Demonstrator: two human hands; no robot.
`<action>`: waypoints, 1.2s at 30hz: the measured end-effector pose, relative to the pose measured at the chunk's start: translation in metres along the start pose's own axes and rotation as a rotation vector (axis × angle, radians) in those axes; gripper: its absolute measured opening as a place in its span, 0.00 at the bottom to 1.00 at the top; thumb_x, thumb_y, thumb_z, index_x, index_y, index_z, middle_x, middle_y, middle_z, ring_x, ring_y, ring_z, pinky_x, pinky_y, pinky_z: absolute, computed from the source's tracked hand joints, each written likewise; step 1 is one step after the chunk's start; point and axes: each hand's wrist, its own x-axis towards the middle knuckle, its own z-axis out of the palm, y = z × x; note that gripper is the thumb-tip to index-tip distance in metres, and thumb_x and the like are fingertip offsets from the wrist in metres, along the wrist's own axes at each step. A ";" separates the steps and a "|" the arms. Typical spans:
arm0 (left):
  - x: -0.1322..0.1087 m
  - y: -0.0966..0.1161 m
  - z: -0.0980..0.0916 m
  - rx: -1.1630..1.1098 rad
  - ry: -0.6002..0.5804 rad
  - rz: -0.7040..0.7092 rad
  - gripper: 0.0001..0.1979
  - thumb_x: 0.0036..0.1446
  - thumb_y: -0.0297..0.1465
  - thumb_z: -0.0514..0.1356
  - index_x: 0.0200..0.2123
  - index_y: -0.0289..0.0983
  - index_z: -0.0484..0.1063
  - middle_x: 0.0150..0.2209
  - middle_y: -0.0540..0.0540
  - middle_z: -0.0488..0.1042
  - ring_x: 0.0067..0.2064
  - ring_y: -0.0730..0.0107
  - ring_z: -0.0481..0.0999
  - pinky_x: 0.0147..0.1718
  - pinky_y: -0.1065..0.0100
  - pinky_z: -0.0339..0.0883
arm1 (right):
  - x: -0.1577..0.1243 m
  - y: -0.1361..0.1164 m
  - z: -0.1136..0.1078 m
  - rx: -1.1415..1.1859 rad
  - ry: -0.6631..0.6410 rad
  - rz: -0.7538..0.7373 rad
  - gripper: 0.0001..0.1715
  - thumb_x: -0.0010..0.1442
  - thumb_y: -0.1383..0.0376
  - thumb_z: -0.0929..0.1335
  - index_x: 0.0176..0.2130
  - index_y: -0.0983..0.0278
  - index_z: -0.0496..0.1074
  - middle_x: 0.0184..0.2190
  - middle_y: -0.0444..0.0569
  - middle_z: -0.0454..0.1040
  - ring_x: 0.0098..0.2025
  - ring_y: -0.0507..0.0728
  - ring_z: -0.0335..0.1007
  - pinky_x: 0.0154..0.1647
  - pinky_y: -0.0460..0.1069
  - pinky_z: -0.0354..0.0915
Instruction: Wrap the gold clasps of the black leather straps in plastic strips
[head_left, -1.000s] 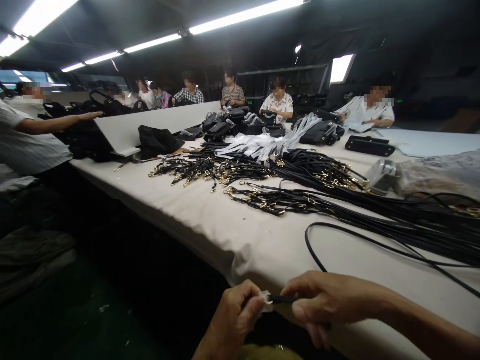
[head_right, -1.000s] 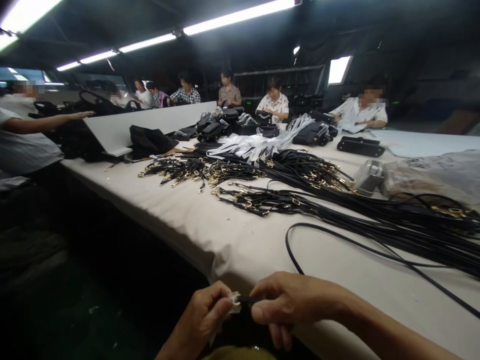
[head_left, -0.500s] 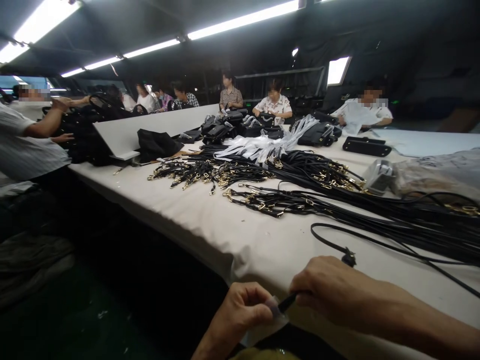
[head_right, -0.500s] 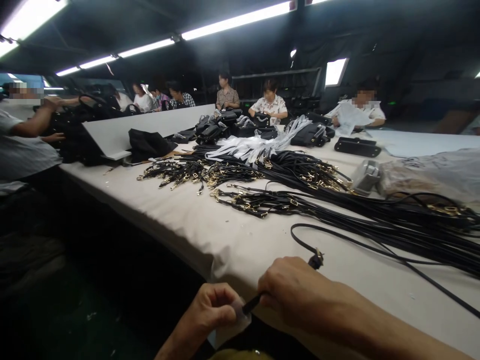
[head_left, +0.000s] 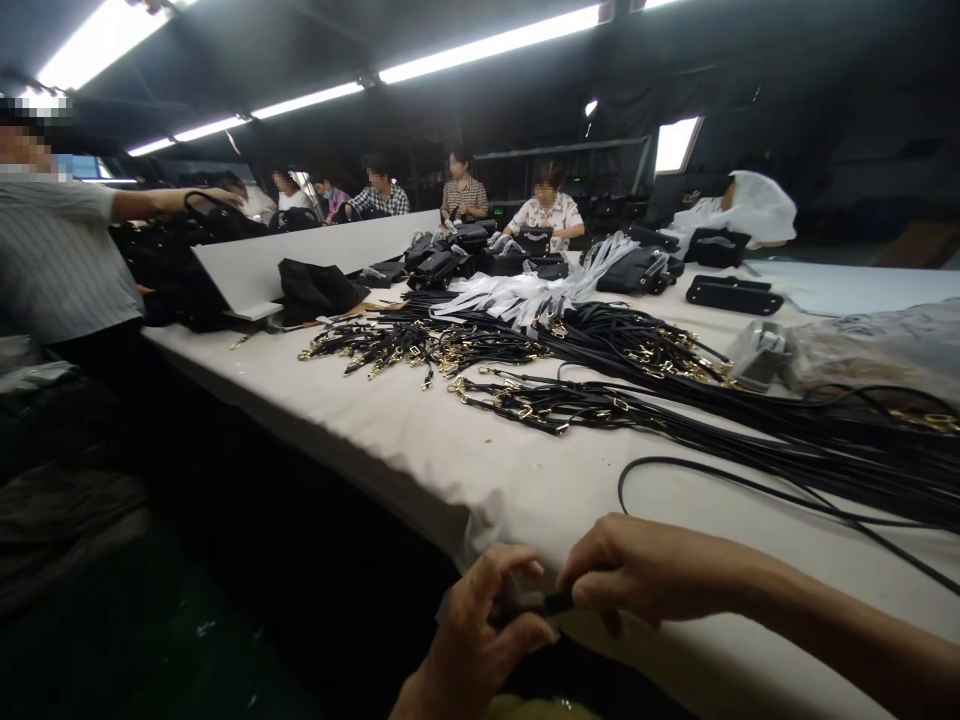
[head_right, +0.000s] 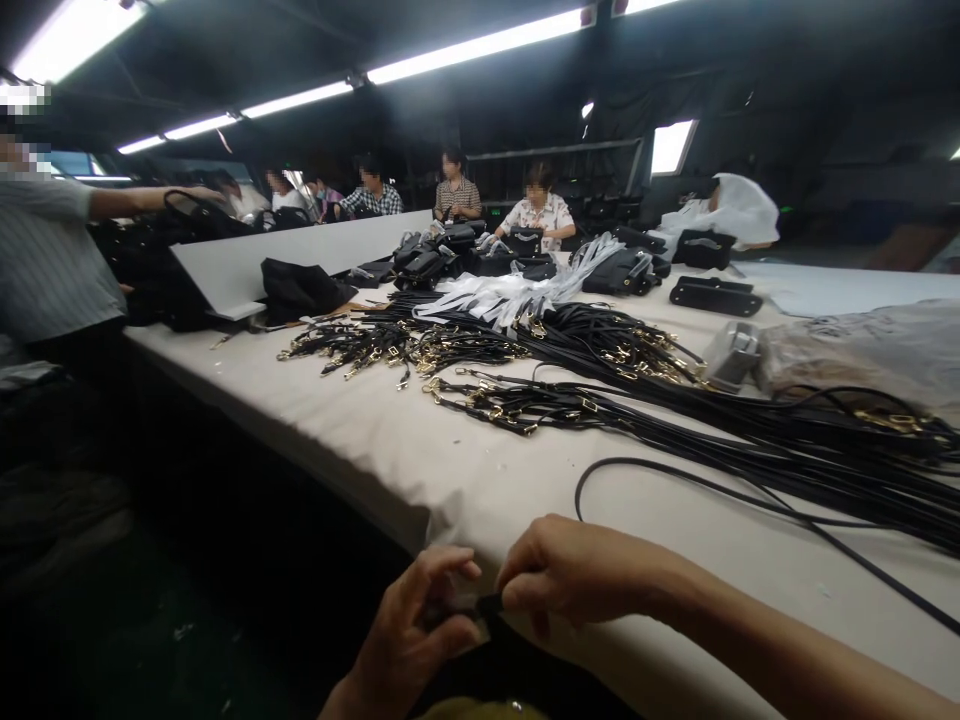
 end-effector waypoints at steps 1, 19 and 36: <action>0.001 0.002 0.001 0.016 -0.014 0.048 0.26 0.55 0.39 0.69 0.56 0.46 0.68 0.45 0.46 0.78 0.28 0.75 0.74 0.31 0.74 0.72 | 0.003 0.000 0.004 0.028 -0.057 -0.007 0.15 0.55 0.68 0.62 0.38 0.67 0.76 0.21 0.42 0.73 0.19 0.47 0.61 0.19 0.39 0.57; -0.004 0.005 -0.027 -0.235 -0.237 -0.550 0.28 0.52 0.56 0.63 0.29 0.34 0.70 0.24 0.54 0.61 0.27 0.75 0.57 0.26 0.73 0.52 | -0.004 0.001 0.001 -0.126 0.146 -0.008 0.12 0.58 0.64 0.66 0.36 0.66 0.79 0.25 0.44 0.75 0.24 0.49 0.65 0.24 0.41 0.57; 0.013 0.012 -0.007 -0.114 -0.129 -0.577 0.07 0.53 0.32 0.65 0.28 0.35 0.76 0.22 0.49 0.74 0.23 0.71 0.71 0.24 0.72 0.64 | 0.006 -0.009 0.023 -0.727 0.360 -0.166 0.10 0.62 0.66 0.66 0.37 0.63 0.78 0.29 0.48 0.79 0.27 0.52 0.69 0.25 0.46 0.49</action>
